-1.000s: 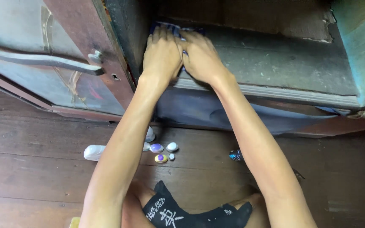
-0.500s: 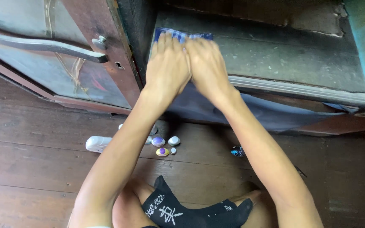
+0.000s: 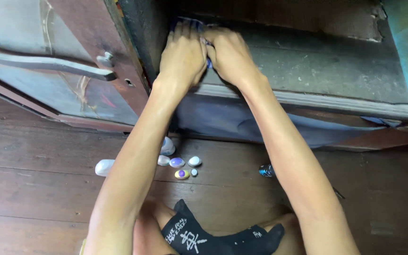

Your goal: Wiping the interior shelf of a wooden cabinet using a checkered cloth while sitting on the floor.

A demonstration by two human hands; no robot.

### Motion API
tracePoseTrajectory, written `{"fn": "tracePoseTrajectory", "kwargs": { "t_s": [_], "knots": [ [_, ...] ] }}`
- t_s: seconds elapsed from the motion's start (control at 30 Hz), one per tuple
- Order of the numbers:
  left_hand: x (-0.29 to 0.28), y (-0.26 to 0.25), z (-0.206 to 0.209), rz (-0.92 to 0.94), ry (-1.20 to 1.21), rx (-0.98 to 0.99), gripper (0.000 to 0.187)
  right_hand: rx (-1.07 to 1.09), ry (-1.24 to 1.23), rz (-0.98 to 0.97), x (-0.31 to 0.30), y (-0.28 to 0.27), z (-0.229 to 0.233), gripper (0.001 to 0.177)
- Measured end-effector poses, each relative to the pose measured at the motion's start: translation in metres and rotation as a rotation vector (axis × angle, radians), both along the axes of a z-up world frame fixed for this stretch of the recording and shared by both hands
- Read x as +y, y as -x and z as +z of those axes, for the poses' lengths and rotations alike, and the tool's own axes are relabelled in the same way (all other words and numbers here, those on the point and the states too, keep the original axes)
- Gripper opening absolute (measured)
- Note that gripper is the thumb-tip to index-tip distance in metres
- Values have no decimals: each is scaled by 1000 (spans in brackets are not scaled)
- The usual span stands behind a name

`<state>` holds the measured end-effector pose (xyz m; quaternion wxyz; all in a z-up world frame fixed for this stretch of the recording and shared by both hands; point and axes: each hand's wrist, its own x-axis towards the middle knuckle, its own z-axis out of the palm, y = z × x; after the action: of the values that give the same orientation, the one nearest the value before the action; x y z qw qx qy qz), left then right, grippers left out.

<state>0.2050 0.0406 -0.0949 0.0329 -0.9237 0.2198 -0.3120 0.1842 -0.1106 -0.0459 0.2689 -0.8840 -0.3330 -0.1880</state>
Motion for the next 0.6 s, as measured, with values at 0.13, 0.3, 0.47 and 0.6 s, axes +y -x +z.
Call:
{"fn": "tracePoseTrajectory", "kwargs": {
  "t_s": [0.13, 0.3, 0.47, 0.6],
  "knots": [
    [14, 56, -8, -15, 10, 101, 50, -76, 59, 47, -1, 60, 4, 8],
    [23, 85, -16, -87, -165, 226, 51, -260, 269, -115, 9, 100, -2, 18],
    [4, 12, -20, 23, -72, 142, 37, -151, 189, -126, 13, 21, -20, 12],
    [-12, -61, -31, 108, -19, 0, 30, -59, 149, -230, 16, -43, -26, 9]
  ]
}}
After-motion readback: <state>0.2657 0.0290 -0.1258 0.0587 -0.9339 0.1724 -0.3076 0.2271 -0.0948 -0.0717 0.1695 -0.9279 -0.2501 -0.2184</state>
